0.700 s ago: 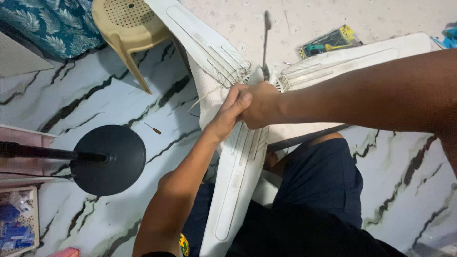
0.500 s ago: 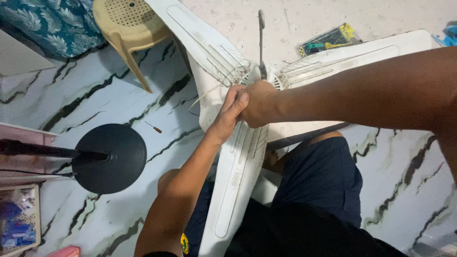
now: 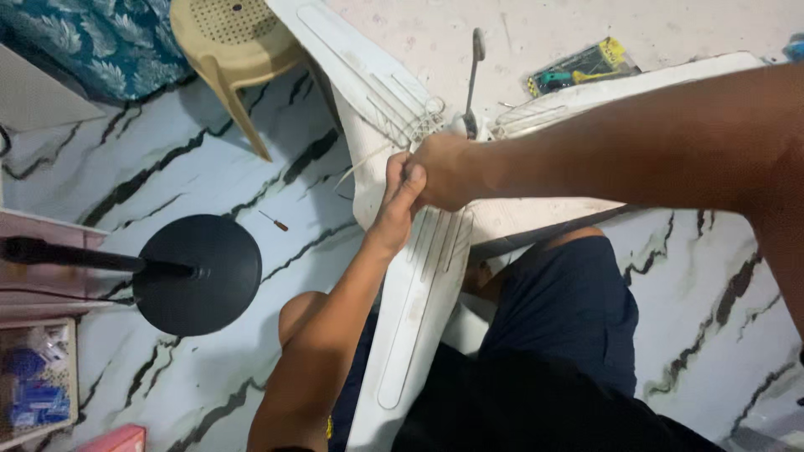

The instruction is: The person uses a screwdriver to tighten screws on the central hub of a white electric fan. They repeatedly adjust the fan's position and switch between screwdrivers to secure the components.

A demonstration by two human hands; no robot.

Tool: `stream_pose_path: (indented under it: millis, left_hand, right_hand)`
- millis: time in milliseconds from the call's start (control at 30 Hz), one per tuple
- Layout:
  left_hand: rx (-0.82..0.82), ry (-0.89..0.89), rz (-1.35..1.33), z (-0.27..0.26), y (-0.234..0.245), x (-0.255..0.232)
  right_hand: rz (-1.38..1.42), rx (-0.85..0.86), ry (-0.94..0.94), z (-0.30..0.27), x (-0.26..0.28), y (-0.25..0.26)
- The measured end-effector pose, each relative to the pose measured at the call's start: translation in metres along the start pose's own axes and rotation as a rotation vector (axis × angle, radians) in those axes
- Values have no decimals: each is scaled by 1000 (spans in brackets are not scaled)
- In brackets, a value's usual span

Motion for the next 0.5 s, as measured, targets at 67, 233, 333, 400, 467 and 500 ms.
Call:
stream_pose_path:
  millis: [67,233,333,400,467,500]
  left_hand:
    - [19,-20,-3,0,0,1]
    - [24,-26,84,2,-2,-2]
    - [39,-48,93,1,-4,-1]
    - [21,-125,108,-9,-9,3]
    - [-15,-150,112,-15,-12,6]
    - [-29,-169,118,-13,-11,5]
  right_hand:
    - [-17,-20,65,-1,-1,-1]
    - [-232,36,118,1,-2,-3]
    - [-39,48,5,-2,-8,-4]
    - [92,56,-65,-4,-7,-3]
    - [94,69,-46,-3,-6,2]
    - [92,68,-39,-1,-8,6]
Point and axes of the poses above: each hand's wrist, its own z-axis towards the middle knuckle, its own y-axis out of the back of the hand, x = y × z, the point moved 2 cm from there along z, towards the middle knuckle, and after that the axes turned 4 degrees about -y, right-handed, at the moved point
